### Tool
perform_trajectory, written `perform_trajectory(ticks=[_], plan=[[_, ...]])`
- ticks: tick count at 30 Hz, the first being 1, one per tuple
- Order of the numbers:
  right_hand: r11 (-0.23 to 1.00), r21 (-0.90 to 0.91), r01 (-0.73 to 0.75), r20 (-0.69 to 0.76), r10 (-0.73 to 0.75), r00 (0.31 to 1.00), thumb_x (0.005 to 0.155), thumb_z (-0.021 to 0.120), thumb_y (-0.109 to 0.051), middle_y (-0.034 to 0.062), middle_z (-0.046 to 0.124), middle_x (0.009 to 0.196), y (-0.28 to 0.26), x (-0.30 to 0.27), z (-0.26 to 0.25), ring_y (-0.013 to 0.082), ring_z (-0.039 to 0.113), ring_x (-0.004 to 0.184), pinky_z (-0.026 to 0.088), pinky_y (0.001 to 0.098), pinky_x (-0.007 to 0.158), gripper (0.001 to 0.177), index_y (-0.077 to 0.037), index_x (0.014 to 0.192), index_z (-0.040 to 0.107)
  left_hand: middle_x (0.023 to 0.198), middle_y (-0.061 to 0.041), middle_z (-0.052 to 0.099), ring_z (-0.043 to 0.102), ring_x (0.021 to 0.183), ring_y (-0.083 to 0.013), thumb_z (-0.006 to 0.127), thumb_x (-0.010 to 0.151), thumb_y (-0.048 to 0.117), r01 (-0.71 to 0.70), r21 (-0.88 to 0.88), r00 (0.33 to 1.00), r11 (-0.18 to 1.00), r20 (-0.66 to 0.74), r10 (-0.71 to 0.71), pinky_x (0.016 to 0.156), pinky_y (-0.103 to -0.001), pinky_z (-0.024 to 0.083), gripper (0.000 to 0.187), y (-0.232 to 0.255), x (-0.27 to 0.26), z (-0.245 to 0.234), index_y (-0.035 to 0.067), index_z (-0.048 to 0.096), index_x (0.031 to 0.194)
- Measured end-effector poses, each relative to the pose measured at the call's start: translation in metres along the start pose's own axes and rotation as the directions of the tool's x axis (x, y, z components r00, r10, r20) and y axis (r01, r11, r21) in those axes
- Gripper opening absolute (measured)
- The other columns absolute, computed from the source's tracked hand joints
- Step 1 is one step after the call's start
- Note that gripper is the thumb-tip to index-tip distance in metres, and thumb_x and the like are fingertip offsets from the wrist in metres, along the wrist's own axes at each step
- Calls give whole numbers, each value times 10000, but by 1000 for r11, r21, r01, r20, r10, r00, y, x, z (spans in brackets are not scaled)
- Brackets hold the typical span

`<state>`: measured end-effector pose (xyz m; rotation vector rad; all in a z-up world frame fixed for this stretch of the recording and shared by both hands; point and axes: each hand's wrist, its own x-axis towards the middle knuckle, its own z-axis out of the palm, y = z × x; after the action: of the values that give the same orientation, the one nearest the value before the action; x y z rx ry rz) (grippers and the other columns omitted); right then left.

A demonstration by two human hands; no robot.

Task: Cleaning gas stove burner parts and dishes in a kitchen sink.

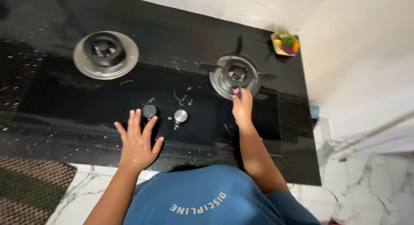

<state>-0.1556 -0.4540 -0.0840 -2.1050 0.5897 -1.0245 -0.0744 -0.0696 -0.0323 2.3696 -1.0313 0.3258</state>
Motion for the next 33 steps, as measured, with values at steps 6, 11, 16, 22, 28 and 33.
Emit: perform_trajectory(ticks=[6, 11, 16, 22, 28, 33], plan=[[977, -49, 205, -39, -207, 978, 887, 633, -9, 144, 621, 1063, -28, -13, -9, 344, 586, 1058, 448, 417, 970, 155, -36, 1039, 622, 1603, -287, 277, 203, 1531, -447, 682, 855, 372, 3, 19, 1000, 1000, 29, -3, 1156, -763, 35, 670, 4, -1, -2, 144, 488, 1455], [930, 20, 367, -39, -366, 930, 938, 623, -14, 149, 608, 1084, -68, -10, -7, 322, 571, 1035, 459, 404, 966, 83, -9, 1018, 603, 1574, -285, 288, 217, 1500, -442, 688, 835, 344, 6, -4, 1000, 1000, -24, -7, 1133, -768, 57, 668, -2, 0, 5, 138, 487, 1438], [900, 76, 430, 46, -434, 900, 914, 619, -1, 142, 613, 1065, -141, -30, 9, 312, 566, 1010, 454, 386, 930, 82, -10, 993, 600, 1552, -265, 303, 235, 1482, -435, 718, 826, 313, -43, -101, 998, 994, -53, 38, 1122, -760, 69, 636, -12, -5, 2, 133, 510, 1400], [870, 274, 410, 240, -475, 847, 902, 603, 21, 120, 595, 1087, -220, -67, 60, 262, 564, 1002, 453, 347, 913, 83, -20, 972, 586, 1591, -261, 280, 232, 1508, -434, 714, 869, 244, -118, -234, 981, 965, -176, 77, 1142, -750, 47, 610, -63, -45, -47, 116, 488, 1421], [862, 489, 138, 518, -414, 748, 899, 587, 18, 97, 556, 1086, -296, -101, 146, 189, 565, 919, 475, 300, 860, 91, -25, 979, 581, 1608, -263, 241, 183, 1528, -454, 662, 881, 240, 173, -165, 881, 971, -416, -227, 1169, -733, 21, 597, -156, -128, -136, 66, 460, 1415], [794, 580, 181, 557, -549, 622, 902, 583, 14, 93, 562, 1082, -370, -131, 229, 181, 570, 970, 471, 292, 903, 82, -27, 973, 583, 1603, -292, 210, 144, 1529, -477, 623, 898, 239, 360, -147, 763, 921, -523, -381, 1165, -742, -19, 606, -214, -208, -176, 17, 426, 1427]])
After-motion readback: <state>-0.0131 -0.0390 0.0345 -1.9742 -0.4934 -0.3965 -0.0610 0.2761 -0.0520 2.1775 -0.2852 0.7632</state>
